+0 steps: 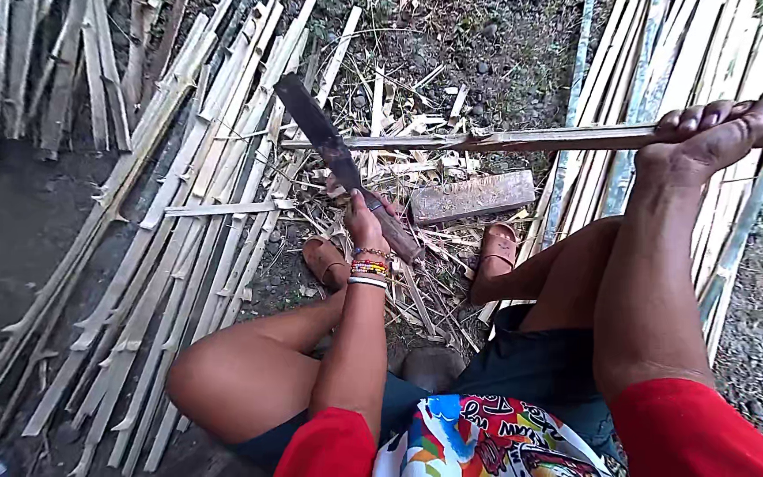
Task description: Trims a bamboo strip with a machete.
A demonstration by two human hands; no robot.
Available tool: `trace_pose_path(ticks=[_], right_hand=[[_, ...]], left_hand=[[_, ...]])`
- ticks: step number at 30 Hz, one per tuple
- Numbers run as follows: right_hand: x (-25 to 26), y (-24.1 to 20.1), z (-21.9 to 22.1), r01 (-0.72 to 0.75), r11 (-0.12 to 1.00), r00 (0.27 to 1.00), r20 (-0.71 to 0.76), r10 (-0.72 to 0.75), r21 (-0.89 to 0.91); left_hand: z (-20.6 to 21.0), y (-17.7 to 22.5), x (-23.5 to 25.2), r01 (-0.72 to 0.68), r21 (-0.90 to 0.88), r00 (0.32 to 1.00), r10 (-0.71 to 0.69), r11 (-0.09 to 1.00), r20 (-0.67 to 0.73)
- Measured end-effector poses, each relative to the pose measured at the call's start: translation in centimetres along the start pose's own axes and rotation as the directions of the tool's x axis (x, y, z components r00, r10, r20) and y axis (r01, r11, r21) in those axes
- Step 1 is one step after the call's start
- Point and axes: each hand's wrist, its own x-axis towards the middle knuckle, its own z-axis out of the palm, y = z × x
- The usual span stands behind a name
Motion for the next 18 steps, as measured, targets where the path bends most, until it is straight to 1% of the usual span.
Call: trace_pose_path(ticks=[1, 2, 3, 4, 5, 6, 7, 8, 9, 10, 11, 12, 13, 14, 15, 16, 17, 18], right_hand=[[-0.2, 0.2, 0.0, 0.000, 1.000, 1.000, -0.003, 0.000, -0.004], [-0.3, 0.5, 0.0, 0.002, 1.000, 1.000, -0.002, -0.002, 0.000], [-0.4, 0.6, 0.0, 0.006, 1.000, 1.000, 0.002, -0.006, 0.005], [-0.2, 0.5, 0.0, 0.015, 1.000, 1.000, 0.011, -0.015, 0.013], [0.5, 0.1, -0.2, 0.021, 1.000, 1.000, 0.023, -0.021, 0.021], [1.0, 0.0, -0.7, 0.019, 1.000, 0.999, 0.033, -0.019, 0.023], [1.2, 0.0, -0.8, 0.011, 1.000, 0.999, 0.035, -0.012, 0.026], [1.1, 0.1, -0.8, 0.005, 1.000, 0.999, 0.032, -0.006, 0.026], [1.0, 0.3, -0.4, 0.003, 1.000, 0.999, 0.037, -0.004, 0.030], [0.8, 0.5, -0.2, 0.002, 1.000, 0.999, 0.041, -0.004, 0.029], [0.5, 0.7, 0.0, 0.002, 0.999, 0.999, 0.040, -0.003, 0.032], [0.1, 0.8, 0.0, -0.003, 1.000, 0.999, 0.042, 0.001, 0.028], [-0.1, 0.7, 0.0, -0.007, 1.000, 0.999, 0.042, 0.006, 0.023], [-0.1, 0.7, 0.2, -0.006, 1.000, 0.999, 0.038, 0.005, 0.020], [0.1, 0.8, 0.3, -0.005, 1.000, 1.000, 0.029, 0.004, 0.014], [0.2, 0.8, 0.2, -0.006, 1.000, 1.000, 0.020, 0.006, 0.007], [0.3, 0.9, 0.0, -0.011, 1.000, 1.000, 0.012, 0.011, 0.005], [0.3, 0.9, -0.2, -0.023, 1.000, 1.000, 0.007, 0.023, 0.001]], left_hand=[[0.4, -0.2, -0.3, 0.029, -0.013, 1.000, -0.029, 0.999, 0.007], [0.6, -0.6, -1.1, 0.100, 0.048, 0.991, -0.103, 0.994, 0.079], [0.5, -1.0, -2.0, 0.190, 0.169, 0.956, -0.222, 0.967, 0.194], [0.2, -1.2, -2.5, 0.273, 0.293, 0.880, -0.360, 0.917, 0.308], [-0.1, -1.1, -2.3, 0.325, 0.362, 0.813, -0.453, 0.874, 0.366], [-0.5, -0.7, -1.9, 0.357, 0.397, 0.777, -0.505, 0.845, 0.375], [-0.9, -0.2, -1.5, 0.348, 0.433, 0.770, -0.517, 0.832, 0.375], [-1.0, 0.2, -1.1, 0.288, 0.485, 0.794, -0.489, 0.826, 0.361], [-1.0, 0.5, -0.9, 0.162, 0.572, 0.843, -0.414, 0.804, 0.343], [-1.1, 0.5, -0.8, -0.005, 0.690, 0.882, -0.321, 0.724, 0.344], [-1.2, 0.5, -0.7, -0.142, 0.772, 0.905, -0.235, 0.619, 0.355], [-1.5, 0.4, -0.7, -0.190, 0.798, 0.912, -0.198, 0.572, 0.359], [-1.9, 0.4, -0.8, -0.162, 0.772, 0.915, -0.200, 0.615, 0.351], [-2.2, 0.6, -0.9, -0.078, 0.689, 0.916, -0.221, 0.720, 0.335], [-2.7, 0.9, -1.2, 0.035, 0.562, 0.916, -0.251, 0.826, 0.312], [-2.8, 0.9, -0.9, 0.140, 0.392, 0.926, -0.261, 0.909, 0.273], [-2.6, 0.9, 0.0, 0.188, 0.191, 0.951, -0.227, 0.963, 0.209], [-2.2, 0.8, 0.9, 0.177, -0.004, 0.975, -0.175, 0.984, 0.135]])
